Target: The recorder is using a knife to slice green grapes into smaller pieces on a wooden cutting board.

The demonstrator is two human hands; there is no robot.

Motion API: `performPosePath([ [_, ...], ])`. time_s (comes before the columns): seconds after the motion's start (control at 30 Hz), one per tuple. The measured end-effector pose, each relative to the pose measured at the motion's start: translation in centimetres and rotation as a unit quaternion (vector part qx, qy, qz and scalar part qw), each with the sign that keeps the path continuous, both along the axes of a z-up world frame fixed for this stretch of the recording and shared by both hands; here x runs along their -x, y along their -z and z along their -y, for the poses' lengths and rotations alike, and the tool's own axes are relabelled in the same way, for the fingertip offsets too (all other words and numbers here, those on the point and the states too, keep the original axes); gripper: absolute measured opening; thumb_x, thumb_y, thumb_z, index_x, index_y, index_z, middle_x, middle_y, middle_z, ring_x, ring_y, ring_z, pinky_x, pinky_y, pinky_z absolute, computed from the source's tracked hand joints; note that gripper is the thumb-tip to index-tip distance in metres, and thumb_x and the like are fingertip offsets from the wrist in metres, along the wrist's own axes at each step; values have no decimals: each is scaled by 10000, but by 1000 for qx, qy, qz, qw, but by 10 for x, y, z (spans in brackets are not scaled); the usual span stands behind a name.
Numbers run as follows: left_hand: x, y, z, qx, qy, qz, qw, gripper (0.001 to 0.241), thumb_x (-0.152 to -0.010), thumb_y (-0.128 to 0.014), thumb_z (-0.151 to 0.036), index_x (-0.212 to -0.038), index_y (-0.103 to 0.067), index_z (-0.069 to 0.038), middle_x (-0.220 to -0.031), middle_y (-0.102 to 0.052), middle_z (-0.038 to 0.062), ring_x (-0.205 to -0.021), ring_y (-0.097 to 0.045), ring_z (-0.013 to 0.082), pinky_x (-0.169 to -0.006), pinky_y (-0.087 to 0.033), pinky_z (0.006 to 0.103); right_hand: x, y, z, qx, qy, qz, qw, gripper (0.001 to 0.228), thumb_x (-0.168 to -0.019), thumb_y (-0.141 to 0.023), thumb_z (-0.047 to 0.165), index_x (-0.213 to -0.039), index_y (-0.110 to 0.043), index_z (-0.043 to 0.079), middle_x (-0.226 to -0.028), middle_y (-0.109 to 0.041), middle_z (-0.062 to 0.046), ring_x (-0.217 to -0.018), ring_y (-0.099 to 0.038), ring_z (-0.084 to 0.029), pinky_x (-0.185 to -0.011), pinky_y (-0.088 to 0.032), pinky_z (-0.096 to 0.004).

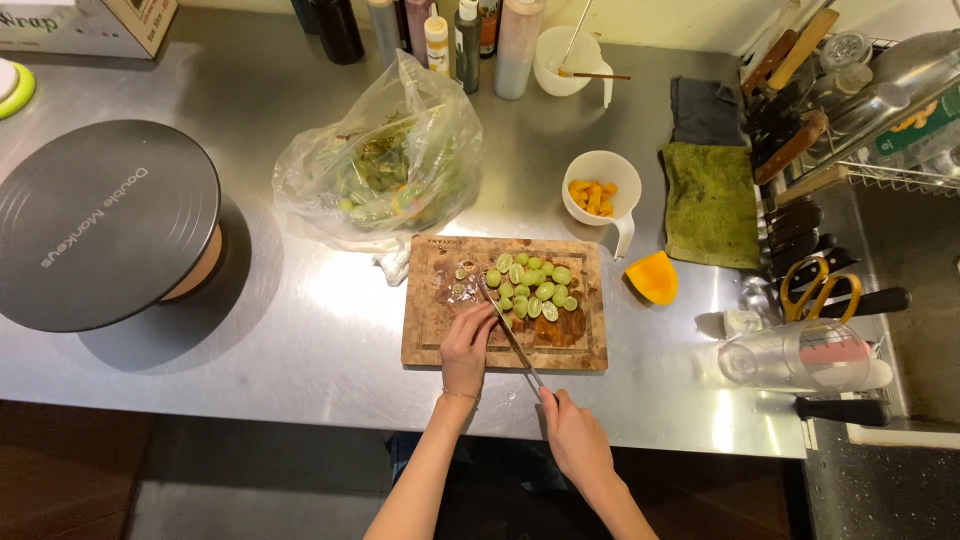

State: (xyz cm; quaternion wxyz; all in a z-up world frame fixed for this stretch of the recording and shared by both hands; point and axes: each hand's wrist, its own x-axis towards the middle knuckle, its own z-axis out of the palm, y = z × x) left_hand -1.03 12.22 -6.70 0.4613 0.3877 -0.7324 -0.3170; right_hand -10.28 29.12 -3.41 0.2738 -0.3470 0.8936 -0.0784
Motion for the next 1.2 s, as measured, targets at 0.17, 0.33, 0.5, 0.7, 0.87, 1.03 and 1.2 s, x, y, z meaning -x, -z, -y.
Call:
performPosePath([
  [0.17, 0, 12, 31, 79, 113, 186, 973, 507, -888, -663, -5, -1315, -615, -276, -1370, -567, -15, -981, -655, 165, -874, -624, 255, 8, -18, 4, -12, -3, 24, 1000, 537, -1048, -327, 548, -1012, -634, 110, -834, -756, -164, -770, -690, -419, -738, -547, -497],
  [0.33, -7, -10, 57, 105, 195, 276, 935, 222, -887, -622, -62, -1091, -658, -141, -1132, -602, -19, -997, -603, 172, -837, -536, 315, 20, -22, -7, -3, -22, -2, 1000, 499, -1035, -366, 563, -976, -614, 134, -821, -752, -165, -773, -687, -436, -733, -537, -515],
  [0.5, -4, -21, 57, 2, 128, 95, 987, 309, -882, -666, 19, -1168, -694, -95, -1138, -646, 39, -987, -667, 228, -895, -549, 329, 37, -59, -26, -92, 25, 12, 995, 532, -983, -353, 663, -1020, -641, 217, -842, -781, -64, -821, -728, -296, -796, -551, -403],
  [0.7, 7, 4, 48, 4, 126, 88, 988, 275, -869, -734, -118, -1126, -662, -50, -1140, -691, 50, -948, -682, 228, -848, -554, 320, 49, -50, -22, -24, 118, -46, 992, 480, -964, -408, 630, -1126, -625, 233, -899, -795, -62, -874, -733, -331, -809, -546, -422],
  [0.87, 8, -24, 35, 26, 90, 118, 989, 287, -900, -722, -167, -1163, -664, -67, -1242, -674, 31, -974, -711, 232, -856, -583, 340, 51, -47, -2, 44, 132, -81, 987, 480, -928, -536, 617, -1096, -654, 183, -860, -789, -57, -774, -734, -293, -727, -552, -385],
  [1.03, 15, -23, 34, 51, 49, 117, 991, 314, -924, -702, -179, -1216, -654, -76, -1343, -616, 23, -1040, -627, 180, -939, -528, 326, 54, -46, -1, 49, 137, -76, 986, 495, -900, -578, 621, -1091, -684, 176, -907, -799, 1, -781, -737, -232, -728, -550, -329],
  [1.2, 34, -64, 48, 237, 202, 171, 935, 303, -986, -632, -212, -1253, -674, -74, -1394, -618, 47, -1389, -498, 239, -1223, -330, 437, 63, -29, -29, 136, 33, -279, 950, 448, -857, -681, 567, -1054, -689, 164, -855, -724, 64, -635, -674, -179, -585, -519, -309],
])
